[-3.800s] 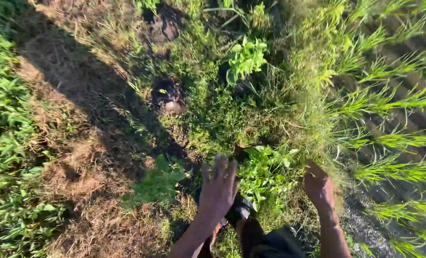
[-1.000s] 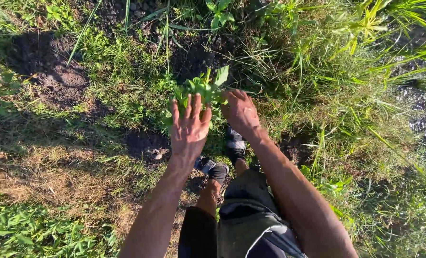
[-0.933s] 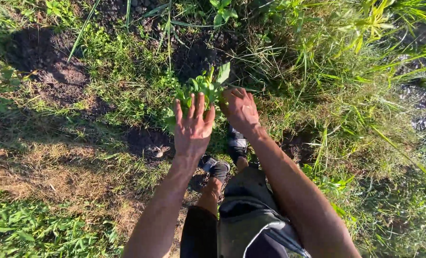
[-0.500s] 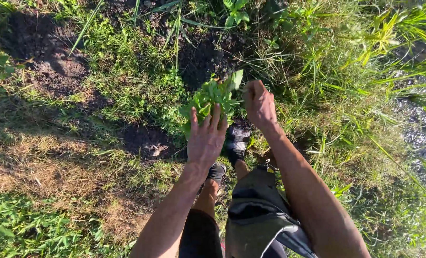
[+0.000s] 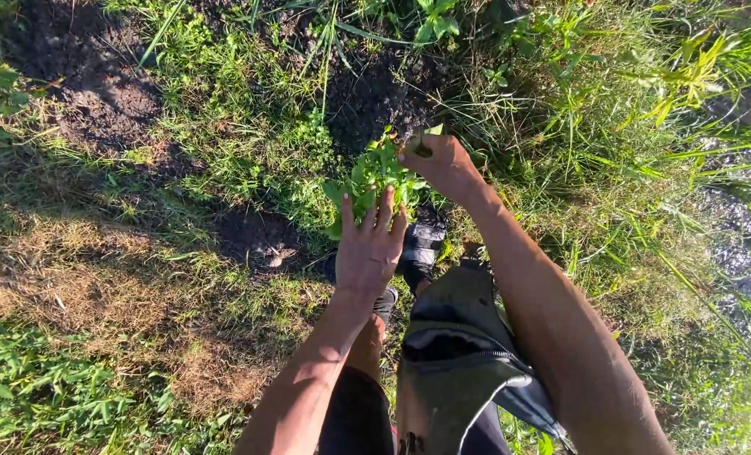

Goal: Harvesting small green peppers from plants in a garden and placing them in a waist pouch.

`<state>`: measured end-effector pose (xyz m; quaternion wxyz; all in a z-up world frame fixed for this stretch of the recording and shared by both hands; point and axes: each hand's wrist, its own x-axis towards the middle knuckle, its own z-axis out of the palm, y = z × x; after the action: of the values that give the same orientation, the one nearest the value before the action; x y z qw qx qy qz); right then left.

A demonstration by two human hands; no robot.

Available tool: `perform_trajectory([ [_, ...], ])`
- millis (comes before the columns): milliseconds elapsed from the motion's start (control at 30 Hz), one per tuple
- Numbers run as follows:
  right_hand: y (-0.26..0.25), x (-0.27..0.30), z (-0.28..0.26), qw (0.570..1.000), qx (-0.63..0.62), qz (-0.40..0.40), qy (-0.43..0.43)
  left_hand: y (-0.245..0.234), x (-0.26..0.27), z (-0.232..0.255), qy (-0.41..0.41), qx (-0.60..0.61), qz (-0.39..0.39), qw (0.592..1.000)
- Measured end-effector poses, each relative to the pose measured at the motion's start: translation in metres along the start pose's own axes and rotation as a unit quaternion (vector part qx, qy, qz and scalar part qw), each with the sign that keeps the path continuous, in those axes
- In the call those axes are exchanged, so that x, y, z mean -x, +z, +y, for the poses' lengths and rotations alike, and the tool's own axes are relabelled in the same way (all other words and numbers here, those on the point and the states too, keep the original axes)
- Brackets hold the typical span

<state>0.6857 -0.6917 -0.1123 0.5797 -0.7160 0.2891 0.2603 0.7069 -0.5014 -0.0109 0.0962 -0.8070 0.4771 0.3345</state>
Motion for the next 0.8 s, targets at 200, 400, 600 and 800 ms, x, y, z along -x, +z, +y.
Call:
perform_trajectory([
  [200, 0.015, 0.016, 0.01, 0.992, -0.121, 0.024, -0.031, 0.006, 0.004, 0.001, 0.002, -0.039, -0.032, 0.999],
  [400, -0.002, 0.044, 0.037, 0.856, -0.508, 0.096, -0.014, 0.017, 0.003, 0.006, 0.002, -0.026, 0.028, 0.999],
  [600, -0.011, 0.068, 0.055, 0.534, -0.776, 0.282, 0.181, 0.029, 0.0, 0.009, 0.014, -0.062, 0.047, 0.997],
  [800, 0.021, 0.046, 0.028, 0.928, -0.267, 0.261, 0.022, 0.019, 0.002, 0.017, 0.006, -0.053, 0.014, 0.998],
])
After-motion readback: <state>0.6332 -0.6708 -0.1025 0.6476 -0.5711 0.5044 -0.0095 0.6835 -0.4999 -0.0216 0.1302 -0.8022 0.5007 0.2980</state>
